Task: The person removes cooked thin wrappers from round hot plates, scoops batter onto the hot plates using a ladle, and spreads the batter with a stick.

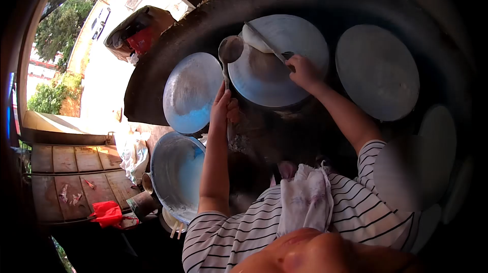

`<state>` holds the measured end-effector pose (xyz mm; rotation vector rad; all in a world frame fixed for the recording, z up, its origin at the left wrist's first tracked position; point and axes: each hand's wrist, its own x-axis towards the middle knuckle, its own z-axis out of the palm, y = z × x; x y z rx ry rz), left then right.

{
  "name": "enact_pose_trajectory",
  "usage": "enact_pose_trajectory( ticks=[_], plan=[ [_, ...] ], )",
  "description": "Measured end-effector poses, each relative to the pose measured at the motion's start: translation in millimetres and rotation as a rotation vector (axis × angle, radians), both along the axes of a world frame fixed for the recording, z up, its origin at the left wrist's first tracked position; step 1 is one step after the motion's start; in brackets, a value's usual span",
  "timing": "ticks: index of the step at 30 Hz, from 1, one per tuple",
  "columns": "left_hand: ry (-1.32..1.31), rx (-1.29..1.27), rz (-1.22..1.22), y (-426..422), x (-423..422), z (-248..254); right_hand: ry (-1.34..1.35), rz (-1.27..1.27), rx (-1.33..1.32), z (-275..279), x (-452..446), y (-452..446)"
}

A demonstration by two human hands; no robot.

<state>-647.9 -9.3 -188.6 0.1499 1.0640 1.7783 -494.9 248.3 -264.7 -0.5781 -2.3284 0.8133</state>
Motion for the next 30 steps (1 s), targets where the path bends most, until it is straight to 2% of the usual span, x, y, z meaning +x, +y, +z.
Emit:
enact_pose_trajectory(
  ticks=[2,3,4,5,7,9,12,14,17,18,19,21,24,27,28,30],
  plan=[
    [-0.387,0.322,-0.03,-14.3,27.7,21.6,0.039,0.162,-0.002,5.2,13.6,24.7],
    [-0.571,0.495,-0.05,-20.1,37.7,35.1,0.059,0.13,0.018,10.1,29.6,42.4],
    [-0.506,0.527,-0.003,-21.8,50.9,42.1,0.037,0.025,0.158,3.4,39.9,67.2],
    [-0.387,0.437,0.049,-16.5,60.8,38.5,-0.055,-0.086,0.152,2.4,46.9,87.8],
    [-0.138,0.226,0.113,1.9,66.4,38.2,-0.058,-0.037,0.178,1.9,32.4,98.5],
    [-0.231,0.238,0.145,23.1,73.8,32.7,-0.099,0.108,0.098,-0.8,-3.0,85.9],
    [-0.118,0.183,0.177,29.7,79.7,28.5,-0.062,0.238,-0.039,-6.3,-23.1,67.7],
    [-0.012,0.084,0.267,28.2,92.5,39.0,-0.078,0.317,-0.1,-0.4,-9.3,61.3],
    [0.108,-0.066,0.317,12.4,99.6,49.7,-0.046,0.511,0.008,4.5,17.7,80.6],
    [0.129,-0.135,0.33,9.0,99.8,51.8,-0.018,0.519,-0.102,18.0,26.0,91.5],
    [0.145,-0.196,0.349,9.5,100.6,51.2,-0.043,0.517,-0.149,25.2,27.5,115.6],
    [0.23,-0.283,0.38,22.4,98.4,42.5,0.024,0.235,0.003,-1.6,-0.7,157.0],
    [0.37,-0.296,0.385,42.6,85.6,16.8,-0.142,0.44,0.153,5.5,-42.7,137.0],
    [0.309,-0.403,0.435,38.1,98.0,32.3,-0.206,0.617,-0.023,10.6,-27.0,105.2],
    [0.313,-0.423,0.428,29.7,104.0,37.1,-0.138,0.653,0.0,11.5,-13.9,104.8],
    [0.409,-0.491,0.348,2.7,116.3,32.1,-0.17,0.713,-0.149,16.6,-1.8,129.9]
  ],
)
